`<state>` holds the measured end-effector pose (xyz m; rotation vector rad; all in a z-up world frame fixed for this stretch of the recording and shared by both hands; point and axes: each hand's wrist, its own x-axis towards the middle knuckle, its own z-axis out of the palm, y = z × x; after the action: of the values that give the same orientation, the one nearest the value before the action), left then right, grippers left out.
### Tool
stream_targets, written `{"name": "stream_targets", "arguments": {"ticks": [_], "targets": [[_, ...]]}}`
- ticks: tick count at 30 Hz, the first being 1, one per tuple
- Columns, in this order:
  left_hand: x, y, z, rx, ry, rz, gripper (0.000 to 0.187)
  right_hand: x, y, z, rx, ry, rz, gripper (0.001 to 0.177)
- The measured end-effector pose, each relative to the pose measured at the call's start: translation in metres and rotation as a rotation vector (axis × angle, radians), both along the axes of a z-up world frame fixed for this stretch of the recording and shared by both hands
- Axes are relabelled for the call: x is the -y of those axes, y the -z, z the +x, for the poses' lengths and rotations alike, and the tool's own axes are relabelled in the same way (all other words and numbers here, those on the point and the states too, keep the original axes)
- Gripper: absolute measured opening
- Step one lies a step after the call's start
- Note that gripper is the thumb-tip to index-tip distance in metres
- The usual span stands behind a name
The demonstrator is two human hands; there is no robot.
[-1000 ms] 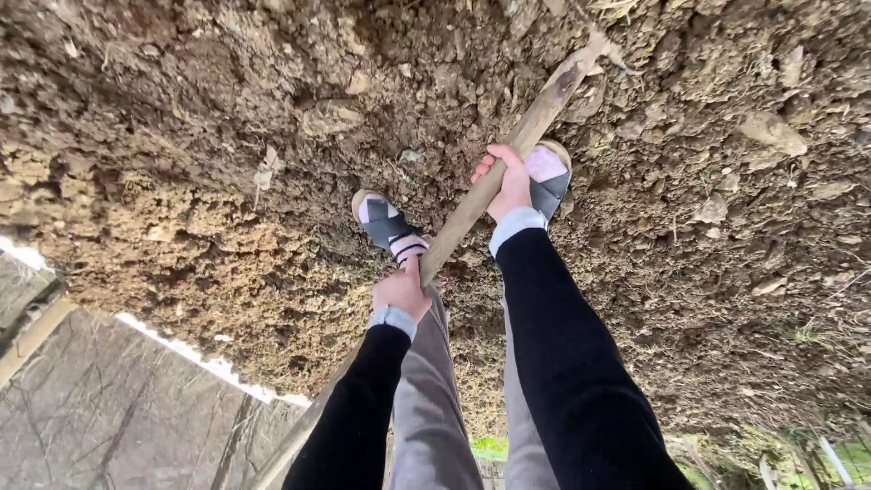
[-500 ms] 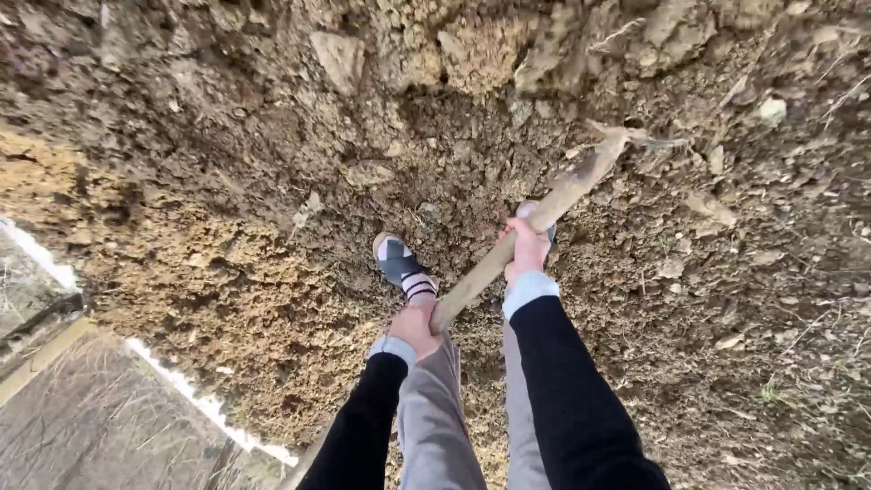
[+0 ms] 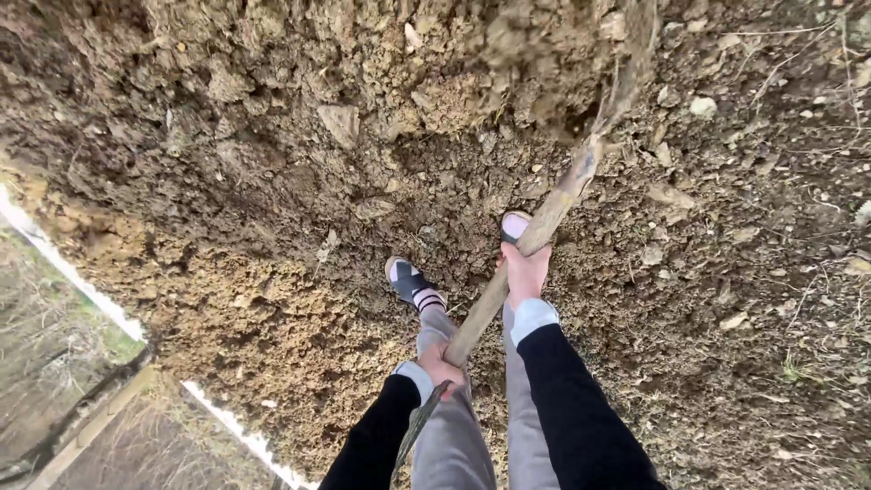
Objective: The person uses a garden fork to dig and turn over soil in an outdoor garden bed.
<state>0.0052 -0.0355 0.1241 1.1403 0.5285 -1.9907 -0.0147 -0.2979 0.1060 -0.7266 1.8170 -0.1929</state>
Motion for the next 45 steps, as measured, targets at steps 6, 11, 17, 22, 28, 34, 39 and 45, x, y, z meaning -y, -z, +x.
{"name": "stream_targets", "arguments": {"ticks": [6, 11, 17, 22, 28, 34, 39, 45], "targets": [[0.052, -0.106, 0.057, 0.218, 0.734, 0.013, 0.079, 0.007, -0.040, -0.018, 0.297, 0.515, 0.325, 0.017], [0.066, -0.174, 0.086, 0.036, 0.505, -0.068, 0.092, 0.009, -0.110, 0.000, 0.436, 0.791, 0.413, 0.021], [0.117, -0.201, 0.099, 0.120, 0.624, 0.030, 0.049, -0.025, -0.058, -0.026, 0.649, 1.143, 0.541, 0.022], [0.184, -0.202, 0.089, 0.233, 0.675, 0.130, 0.050, 0.004, -0.049, -0.029, 0.799, 1.227, 0.634, 0.024], [0.267, -0.197, 0.062, 0.215, 0.757, 0.195, 0.045, 0.063, -0.033, -0.043, 0.747, 1.110, 0.485, 0.034], [0.300, -0.206, 0.075, 0.391, 0.964, 0.044, 0.075, 0.081, -0.007, -0.049, 0.790, 0.995, 0.597, 0.026], [0.308, -0.200, 0.083, 0.139, 0.730, 0.232, 0.047, 0.107, -0.045, -0.025, 0.561, 1.068, 0.580, 0.034], [0.307, -0.220, 0.077, 0.240, 0.840, 0.288, 0.048, 0.104, -0.068, -0.024, 0.671, 1.173, 0.565, 0.038]]}}
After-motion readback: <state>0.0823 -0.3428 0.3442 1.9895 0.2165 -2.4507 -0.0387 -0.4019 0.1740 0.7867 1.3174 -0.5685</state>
